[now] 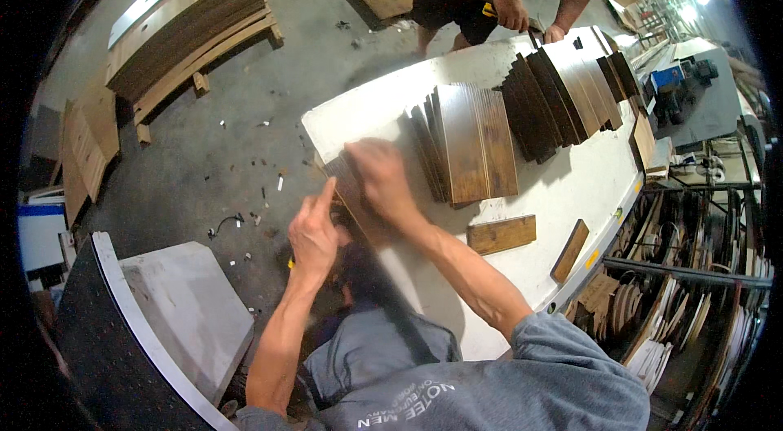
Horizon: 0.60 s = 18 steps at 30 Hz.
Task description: The person scrapes the edges of wooden blocks with a hand tool. They handle the blocks individually, flipping them to clean different sides, and then stack them on a workbench.
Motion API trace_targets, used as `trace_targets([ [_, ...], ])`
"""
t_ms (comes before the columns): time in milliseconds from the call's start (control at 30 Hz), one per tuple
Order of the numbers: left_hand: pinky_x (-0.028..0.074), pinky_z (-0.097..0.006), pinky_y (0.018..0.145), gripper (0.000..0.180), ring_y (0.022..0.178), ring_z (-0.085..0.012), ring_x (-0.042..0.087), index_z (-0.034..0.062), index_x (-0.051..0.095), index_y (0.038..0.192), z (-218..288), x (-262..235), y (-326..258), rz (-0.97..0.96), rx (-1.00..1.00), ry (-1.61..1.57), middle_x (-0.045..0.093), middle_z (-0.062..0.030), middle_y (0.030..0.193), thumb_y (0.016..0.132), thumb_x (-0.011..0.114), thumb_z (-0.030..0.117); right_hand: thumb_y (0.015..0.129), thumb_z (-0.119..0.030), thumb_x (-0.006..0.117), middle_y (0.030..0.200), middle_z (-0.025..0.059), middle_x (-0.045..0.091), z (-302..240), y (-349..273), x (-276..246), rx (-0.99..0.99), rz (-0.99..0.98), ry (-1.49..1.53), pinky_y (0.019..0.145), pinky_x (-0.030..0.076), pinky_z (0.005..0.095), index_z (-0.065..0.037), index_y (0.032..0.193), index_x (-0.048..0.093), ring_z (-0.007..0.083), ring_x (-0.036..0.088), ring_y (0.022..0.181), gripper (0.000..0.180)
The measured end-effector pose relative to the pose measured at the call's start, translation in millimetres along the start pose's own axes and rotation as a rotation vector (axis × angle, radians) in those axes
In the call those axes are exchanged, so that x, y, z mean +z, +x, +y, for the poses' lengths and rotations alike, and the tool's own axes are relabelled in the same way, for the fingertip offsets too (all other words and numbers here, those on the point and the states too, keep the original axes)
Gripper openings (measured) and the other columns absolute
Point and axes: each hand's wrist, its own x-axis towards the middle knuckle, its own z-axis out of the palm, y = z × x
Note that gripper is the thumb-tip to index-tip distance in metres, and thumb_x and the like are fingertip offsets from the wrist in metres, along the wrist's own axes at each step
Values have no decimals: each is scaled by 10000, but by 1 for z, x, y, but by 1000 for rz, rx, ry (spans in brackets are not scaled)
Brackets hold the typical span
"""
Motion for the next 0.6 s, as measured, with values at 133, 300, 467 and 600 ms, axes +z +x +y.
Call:
trace_targets([
  [133,548,-491,753,572,848,-428,668,168,651,1438,2,-1,-4,-45,42,65,647,-205,951,916,525,-27,849,42,583,1255,176,708,8,-1,5,-7,2,5,1074,441,490,-58,1304,700,390,601,1224,480],
  [300,555,-489,718,636,845,-388,683,196,647,1440,15,4,-40,-148,135,138,667,-152,965,835,604,6,849,71,567,1229,210,716,7,-2,2,14,-18,6,1065,464,497,-40,1285,713,413,608,1205,474],
  [467,542,-492,746,658,862,-384,681,161,644,1443,5,-12,-3,-69,-27,134,679,-156,997,808,640,-7,842,79,565,1253,210,708,10,-2,4,-7,3,21,1084,454,498,-43,1287,713,413,606,1205,484],
  [600,555,-491,755,659,820,-373,658,202,646,1445,9,-3,-20,-117,180,248,661,-145,1036,818,611,0,832,83,562,1270,201,701,6,-3,3,3,-20,4,1100,445,495,-44,1290,711,407,598,1219,498],
])
